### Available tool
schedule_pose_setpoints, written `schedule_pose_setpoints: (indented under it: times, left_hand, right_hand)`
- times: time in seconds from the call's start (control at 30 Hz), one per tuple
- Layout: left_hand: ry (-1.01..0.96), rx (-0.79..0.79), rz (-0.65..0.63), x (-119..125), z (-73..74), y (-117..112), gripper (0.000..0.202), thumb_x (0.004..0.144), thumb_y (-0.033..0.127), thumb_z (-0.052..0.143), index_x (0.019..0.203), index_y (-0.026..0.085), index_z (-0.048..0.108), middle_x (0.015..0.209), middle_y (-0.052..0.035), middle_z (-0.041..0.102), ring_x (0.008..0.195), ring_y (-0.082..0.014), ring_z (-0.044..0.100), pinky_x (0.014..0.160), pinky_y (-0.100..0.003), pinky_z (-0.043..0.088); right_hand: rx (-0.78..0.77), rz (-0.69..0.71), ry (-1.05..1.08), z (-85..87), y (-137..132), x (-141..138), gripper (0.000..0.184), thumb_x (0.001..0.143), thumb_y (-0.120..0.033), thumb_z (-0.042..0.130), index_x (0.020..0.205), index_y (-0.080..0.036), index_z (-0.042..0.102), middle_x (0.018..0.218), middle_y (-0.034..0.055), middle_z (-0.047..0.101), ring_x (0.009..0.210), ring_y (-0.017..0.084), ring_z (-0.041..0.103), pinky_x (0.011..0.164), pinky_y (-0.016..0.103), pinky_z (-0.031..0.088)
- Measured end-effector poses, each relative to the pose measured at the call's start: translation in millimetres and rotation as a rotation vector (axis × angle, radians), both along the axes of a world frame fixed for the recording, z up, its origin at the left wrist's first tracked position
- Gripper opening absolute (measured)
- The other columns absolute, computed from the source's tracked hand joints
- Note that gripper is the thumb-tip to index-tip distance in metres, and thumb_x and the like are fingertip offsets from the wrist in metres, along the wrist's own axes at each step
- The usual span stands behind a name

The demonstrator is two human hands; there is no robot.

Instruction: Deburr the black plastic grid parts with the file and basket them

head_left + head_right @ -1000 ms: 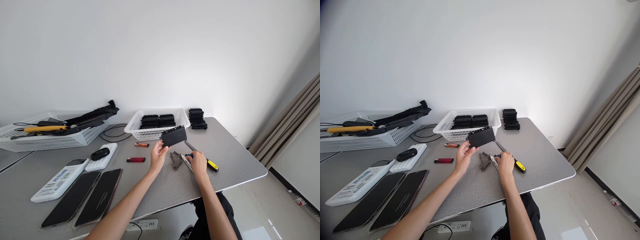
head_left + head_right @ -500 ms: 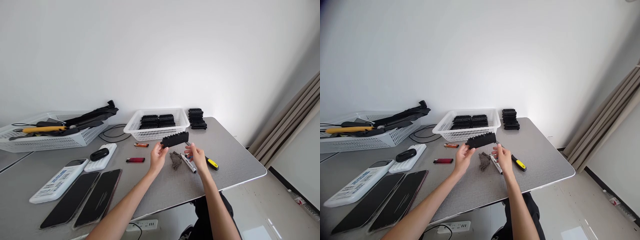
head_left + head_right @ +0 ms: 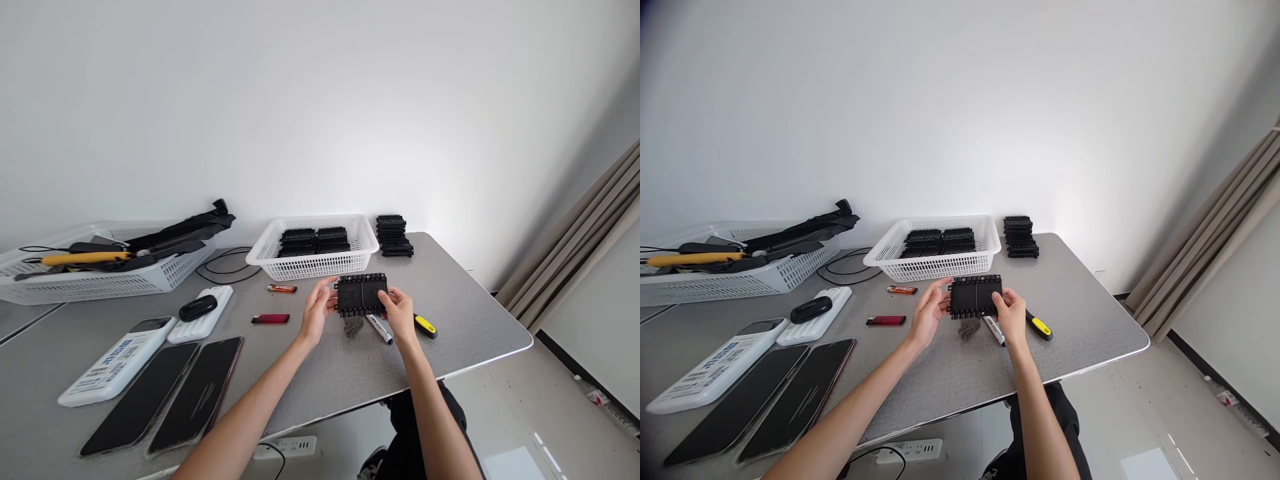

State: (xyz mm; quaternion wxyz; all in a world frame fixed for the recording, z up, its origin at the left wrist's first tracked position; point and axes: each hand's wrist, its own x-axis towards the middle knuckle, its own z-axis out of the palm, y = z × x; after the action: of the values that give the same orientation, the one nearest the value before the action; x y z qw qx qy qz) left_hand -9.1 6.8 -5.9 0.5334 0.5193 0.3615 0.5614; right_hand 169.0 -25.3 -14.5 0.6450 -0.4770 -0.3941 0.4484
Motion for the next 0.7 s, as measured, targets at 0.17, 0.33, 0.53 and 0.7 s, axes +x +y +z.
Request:
schedule_pose_setpoints:
  times: [0.17, 0.33, 0.53, 0.7]
  left_hand:
    - [0.072, -0.142, -0.112, 4.8, 3.2, -5.3, 0.058, 0.072, 0.043, 0.072, 0.119, 0.018, 0.05, 0.079, -0.0047, 0.068, 0.065, -0.0196, 0.063, 0.054, -0.032, 0.054]
    - [0.068, -0.158, -0.003, 4.9, 2.8, -5.4, 0.039, 0.073, 0.035, 0.068, 0.104, 0.02, 0.049, 0.072, -0.0014, 0.066, 0.059, -0.0174, 0.061, 0.053, -0.031, 0.054]
    - [0.048, -0.16, 0.083, 3.9, 0.1, -1.5, 0.033, 0.073, 0.031, 0.065, 0.099, 0.021, 0.048, 0.074, -0.0013, 0.066, 0.059, -0.0166, 0.061, 0.053, -0.031, 0.054]
    - [0.036, -0.148, 0.09, 2.1, -5.5, 2.3, 0.033, 0.073, 0.031, 0.065, 0.099, 0.021, 0.047, 0.075, -0.0017, 0.067, 0.06, -0.0173, 0.062, 0.052, -0.031, 0.055]
  right_hand:
    - [0.006, -0.085, -0.323, 2.7, -4.3, 1.2, 0.05, 0.084, -0.061, 0.048, 0.09, -0.014, 0.065, 0.068, 0.0032, 0.065, 0.054, 0.014, 0.052, 0.048, 0.024, 0.038]
    - [-0.21, -0.314, -0.935, 2.5, -7.5, 27.4, 0.039, 0.093, -0.047, 0.04, 0.097, -0.021, 0.069, 0.088, 0.0068, 0.07, 0.082, 0.022, 0.062, 0.066, 0.027, 0.041]
    - [-0.543, -0.232, -1.216, -13.4, -4.1, 49.1, 0.025, 0.085, -0.031, 0.057, 0.108, -0.026, 0.068, 0.101, 0.007, 0.071, 0.097, 0.025, 0.063, 0.071, 0.028, 0.042]
    - [-0.512, -0.255, -1.204, -18.0, -3.5, 47.6, 0.023, 0.082, -0.027, 0.06, 0.102, -0.025, 0.071, 0.099, 0.01, 0.071, 0.09, 0.026, 0.066, 0.068, 0.03, 0.042]
